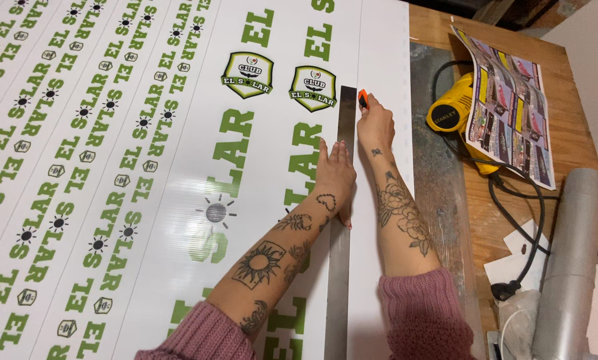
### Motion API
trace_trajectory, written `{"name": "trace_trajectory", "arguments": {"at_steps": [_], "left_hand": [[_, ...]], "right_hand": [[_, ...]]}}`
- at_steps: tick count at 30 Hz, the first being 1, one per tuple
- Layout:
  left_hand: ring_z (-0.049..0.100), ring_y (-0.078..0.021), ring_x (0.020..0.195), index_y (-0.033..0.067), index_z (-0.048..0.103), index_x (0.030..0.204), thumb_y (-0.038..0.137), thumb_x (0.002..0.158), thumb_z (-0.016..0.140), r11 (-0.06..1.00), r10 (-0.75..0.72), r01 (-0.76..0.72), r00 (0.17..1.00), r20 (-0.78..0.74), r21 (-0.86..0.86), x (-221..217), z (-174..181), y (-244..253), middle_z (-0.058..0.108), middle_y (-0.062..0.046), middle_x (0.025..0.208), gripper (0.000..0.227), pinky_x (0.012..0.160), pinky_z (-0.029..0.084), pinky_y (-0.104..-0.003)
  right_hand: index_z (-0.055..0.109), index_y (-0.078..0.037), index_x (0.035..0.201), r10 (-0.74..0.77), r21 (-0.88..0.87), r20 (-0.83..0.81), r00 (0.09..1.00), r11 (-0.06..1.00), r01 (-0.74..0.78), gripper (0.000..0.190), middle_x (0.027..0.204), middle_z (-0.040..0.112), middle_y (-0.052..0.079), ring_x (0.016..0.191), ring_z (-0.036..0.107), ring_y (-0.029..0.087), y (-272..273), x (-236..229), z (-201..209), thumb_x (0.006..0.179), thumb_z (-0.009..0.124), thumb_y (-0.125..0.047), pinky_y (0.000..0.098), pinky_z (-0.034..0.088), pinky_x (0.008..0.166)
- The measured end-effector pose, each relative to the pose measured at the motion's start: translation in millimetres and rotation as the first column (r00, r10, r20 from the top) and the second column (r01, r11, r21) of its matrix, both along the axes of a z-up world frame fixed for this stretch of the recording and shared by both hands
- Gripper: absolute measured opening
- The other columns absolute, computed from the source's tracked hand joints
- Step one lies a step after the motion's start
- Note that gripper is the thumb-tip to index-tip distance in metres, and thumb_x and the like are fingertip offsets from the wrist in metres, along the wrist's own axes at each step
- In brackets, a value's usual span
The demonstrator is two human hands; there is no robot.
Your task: The person uses a metal ruler and an orange utility knife to cut a large sheet of white material printed with green logos. They align the ruler along the printed lines and slice through the material to separate individual sections.
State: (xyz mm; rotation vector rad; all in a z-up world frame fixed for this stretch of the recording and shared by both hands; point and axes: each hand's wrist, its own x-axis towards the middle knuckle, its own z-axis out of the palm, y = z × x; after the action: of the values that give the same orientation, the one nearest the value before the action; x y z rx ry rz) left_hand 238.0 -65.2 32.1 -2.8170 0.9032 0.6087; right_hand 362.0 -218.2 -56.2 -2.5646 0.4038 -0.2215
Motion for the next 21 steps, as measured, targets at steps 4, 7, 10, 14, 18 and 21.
{"name": "trace_trajectory", "arguments": {"at_steps": [4,7,10,14,18,21], "left_hand": [[0.024,-0.0346,0.166,-0.0033,0.027,0.167,0.038,0.061,0.102,0.998,0.003,-0.001,0.999,0.032,-0.060,18.2,-50.8,-13.8,0.026,-0.022,0.178,0.136,0.127,-0.007,-0.077],[0.021,-0.0357,0.167,-0.0047,0.025,0.167,0.023,0.071,0.096,0.996,0.021,-0.020,1.000,0.006,-0.091,12.1,-36.6,-6.8,0.022,-0.023,0.180,0.123,0.127,-0.009,-0.076],[0.021,-0.0352,0.167,-0.0044,0.026,0.167,0.021,0.075,0.091,0.995,0.011,-0.010,1.000,0.007,-0.099,18.2,-49.3,-10.4,0.022,-0.022,0.180,0.116,0.128,-0.008,-0.075],[0.023,-0.0368,0.166,-0.0053,0.028,0.166,0.014,0.078,0.088,0.992,0.010,-0.010,1.000,0.000,-0.123,6.9,-24.5,-0.9,0.025,-0.024,0.179,0.109,0.127,-0.007,-0.073],[0.024,-0.0342,0.167,-0.0050,0.028,0.169,0.065,0.058,0.102,0.999,-0.035,0.034,0.999,-0.041,-0.041,8.0,-6.4,3.1,0.029,-0.021,0.179,0.151,0.129,-0.007,-0.065],[0.025,-0.0343,0.167,-0.0046,0.029,0.168,0.063,0.055,0.104,0.998,-0.045,0.044,0.998,-0.033,-0.045,9.1,-7.4,3.5,0.029,-0.022,0.178,0.153,0.129,-0.005,-0.066]], "right_hand": [[0.059,-0.006,0.157,-0.002,0.001,0.001,1.000,1.000,0.002,0.045,0.136,0.072,0.030,0.125,0.070,0.050,-6.7,4.3,-4.4,0.112,0.054,-0.011,0.0628,0.058,0.101],[0.061,-0.010,0.156,0.004,-0.018,-0.016,1.000,1.000,-0.005,0.044,0.133,0.074,0.027,0.124,0.070,0.047,-5.9,6.5,4.2,0.112,0.057,-0.016,0.0621,0.058,0.100],[0.064,-0.013,0.154,0.001,-0.071,-0.039,0.999,0.997,-0.003,0.044,0.126,0.077,0.022,0.120,0.074,0.043,-7.8,9.8,8.6,0.111,0.058,-0.019,0.0600,0.060,0.097],[0.066,-0.007,0.151,0.093,-0.175,-0.095,0.991,0.978,-0.109,0.043,0.123,0.076,0.027,0.117,0.074,0.048,-14.8,22.7,-0.5,0.108,0.059,-0.014,0.0627,0.060,0.093],[0.067,-0.007,0.148,0.125,-0.239,-0.130,0.984,0.959,-0.154,0.043,0.116,0.078,0.026,0.111,0.076,0.046,-23.3,31.5,-12.1,0.107,0.059,-0.015,0.0620,0.062,0.087],[0.069,-0.004,0.143,0.158,-0.227,-0.108,0.982,0.957,-0.179,0.040,0.112,0.077,0.029,0.108,0.076,0.051,-21.9,21.4,-12.5,0.105,0.060,-0.012,0.0648,0.061,0.086]]}}
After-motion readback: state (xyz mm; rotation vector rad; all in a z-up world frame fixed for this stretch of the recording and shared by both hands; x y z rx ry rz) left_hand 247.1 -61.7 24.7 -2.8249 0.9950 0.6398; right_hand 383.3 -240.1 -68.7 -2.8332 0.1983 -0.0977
